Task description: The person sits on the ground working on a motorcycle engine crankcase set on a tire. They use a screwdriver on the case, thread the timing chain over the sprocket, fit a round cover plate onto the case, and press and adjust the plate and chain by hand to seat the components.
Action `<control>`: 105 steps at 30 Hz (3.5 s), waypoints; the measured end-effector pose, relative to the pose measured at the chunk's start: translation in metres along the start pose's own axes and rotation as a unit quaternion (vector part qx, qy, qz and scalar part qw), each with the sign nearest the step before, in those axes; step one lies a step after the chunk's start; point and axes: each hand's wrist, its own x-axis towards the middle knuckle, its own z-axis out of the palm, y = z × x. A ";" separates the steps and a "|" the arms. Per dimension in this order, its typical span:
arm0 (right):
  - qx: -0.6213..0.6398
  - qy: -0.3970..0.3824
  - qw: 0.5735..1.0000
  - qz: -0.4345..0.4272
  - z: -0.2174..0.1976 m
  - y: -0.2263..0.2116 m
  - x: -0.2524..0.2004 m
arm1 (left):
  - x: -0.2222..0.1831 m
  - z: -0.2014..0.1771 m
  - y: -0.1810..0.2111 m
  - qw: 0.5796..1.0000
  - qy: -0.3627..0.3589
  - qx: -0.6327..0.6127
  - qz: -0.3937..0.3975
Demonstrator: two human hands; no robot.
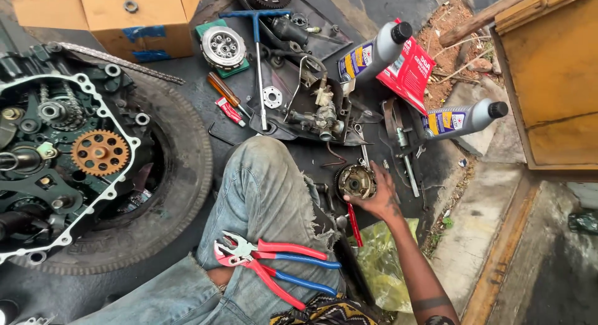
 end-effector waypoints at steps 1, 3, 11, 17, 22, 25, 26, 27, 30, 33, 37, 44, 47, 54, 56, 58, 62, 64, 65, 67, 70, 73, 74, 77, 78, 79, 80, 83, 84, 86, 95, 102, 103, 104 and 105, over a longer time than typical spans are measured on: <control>0.033 0.004 0.999 0.020 0.007 -0.002 0.001 | 0.028 -0.006 0.005 1.000 0.002 0.008 0.002; 0.069 0.009 0.997 0.033 0.021 -0.001 0.004 | 0.070 -0.022 0.023 1.000 0.010 0.027 0.003; 0.020 0.097 0.995 -0.028 0.055 0.014 0.021 | 0.343 -0.257 0.093 1.000 -0.027 0.001 -0.013; 0.071 0.114 0.990 -0.041 0.008 0.066 0.051 | 0.446 -0.279 0.112 0.973 -0.076 -0.205 0.071; -0.109 0.155 0.927 -0.323 -0.118 -0.013 0.094 | 0.487 -0.237 0.087 0.955 -0.060 -0.279 0.078; -0.004 0.142 0.949 -0.283 -0.181 -0.129 0.055 | 0.504 -0.238 0.066 0.959 0.004 -0.267 0.093; 0.032 0.115 0.932 -0.342 -0.192 -0.160 0.053 | 0.509 -0.242 0.058 0.963 0.030 -0.249 0.099; 0.033 0.115 0.929 -0.349 -0.203 -0.218 0.040 | 0.510 -0.265 0.045 0.964 0.035 -0.244 0.097; 0.066 0.068 0.902 -0.421 -0.225 -0.361 -0.023 | 0.504 -0.330 0.012 0.969 0.058 -0.222 0.088; 0.089 0.071 0.840 -0.531 -0.215 -0.466 -0.041 | 0.482 -0.371 -0.038 0.970 0.114 -0.207 0.054; 0.194 -0.052 0.802 -0.563 -0.170 -0.548 -0.028 | 0.451 -0.381 -0.095 0.968 0.193 -0.154 -0.043; 0.136 0.000 0.809 -0.572 -0.114 -0.609 -0.026 | 0.448 -0.387 -0.122 0.965 0.184 -0.174 -0.065; 0.129 -0.011 0.834 -0.537 -0.109 -0.617 -0.032 | 0.455 -0.377 -0.122 0.952 0.196 -0.207 -0.109; 0.114 0.027 0.855 -0.505 -0.097 -0.620 -0.037 | 0.463 -0.359 -0.125 0.936 0.237 -0.228 -0.122; 0.109 0.066 0.838 -0.531 -0.088 -0.616 -0.030 | 0.466 -0.354 -0.125 0.929 0.291 -0.201 -0.106; 0.125 0.031 0.818 -0.561 -0.091 -0.608 -0.024 | 0.463 -0.352 -0.130 0.935 0.281 -0.187 -0.106; 0.216 -0.080 0.719 -0.656 -0.113 -0.587 -0.009 | 0.466 -0.365 -0.128 0.943 0.247 -0.193 -0.116; 0.231 -0.088 0.717 -0.651 -0.116 -0.574 -0.008 | 0.468 -0.365 -0.127 0.941 0.242 -0.211 -0.105; 0.245 -0.094 0.716 -0.647 -0.119 -0.570 -0.007 | 0.469 -0.365 -0.127 0.940 0.237 -0.230 -0.091; 0.257 -0.078 0.713 -0.647 -0.104 -0.559 -0.001 | 0.470 -0.362 -0.124 0.939 0.229 -0.234 -0.106; 0.269 -0.037 0.715 -0.644 -0.097 -0.551 -0.001 | 0.472 -0.358 -0.126 0.937 0.212 -0.255 -0.112; 0.275 -0.004 0.715 -0.643 -0.092 -0.548 -0.005 | 0.471 -0.359 -0.127 0.937 0.201 -0.264 -0.105; 0.278 0.006 0.712 -0.644 -0.090 -0.548 -0.004 | 0.472 -0.359 -0.128 0.939 0.199 -0.262 -0.103; 0.308 -0.025 0.708 -0.635 -0.085 -0.545 0.006 | 0.480 -0.361 -0.120 0.944 0.193 -0.241 -0.115; 0.311 -0.025 0.710 -0.631 -0.084 -0.544 0.008 | 0.482 -0.362 -0.118 0.945 0.188 -0.241 -0.115; 0.314 -0.032 0.712 -0.627 -0.084 -0.543 0.010 | 0.485 -0.361 -0.116 0.943 0.193 -0.241 -0.120; 0.316 -0.039 0.714 -0.623 -0.084 -0.543 0.012 | 0.487 -0.362 -0.113 0.942 0.198 -0.241 -0.126; 0.324 -0.069 0.716 -0.615 -0.083 -0.544 0.019 | 0.490 -0.356 -0.113 0.947 0.187 -0.207 -0.161; 0.326 -0.070 0.716 -0.613 -0.081 -0.545 0.022 | 0.489 -0.355 -0.115 0.947 0.185 -0.207 -0.162; 0.314 -0.073 0.705 -0.632 -0.077 -0.545 0.027 | 0.488 -0.352 -0.118 0.948 0.186 -0.201 -0.163; 0.308 -0.105 0.704 -0.631 -0.072 -0.546 0.032 | 0.491 -0.351 -0.109 0.955 0.132 -0.121 -0.237; 0.272 -0.053 0.718 -0.639 -0.070 -0.544 0.027 | 0.494 -0.356 -0.114 0.959 0.118 -0.108 -0.233; 0.259 -0.030 0.726 -0.636 -0.068 -0.544 0.026 | 0.496 -0.359 -0.118 0.959 0.107 -0.138 -0.222; 0.247 -0.007 0.734 -0.632 -0.066 -0.543 0.025 | 0.499 -0.363 -0.122 0.959 0.095 -0.167 -0.210; 0.247 -0.005 0.734 -0.632 -0.066 -0.543 0.022 | 0.500 -0.363 -0.124 0.959 0.096 -0.167 -0.209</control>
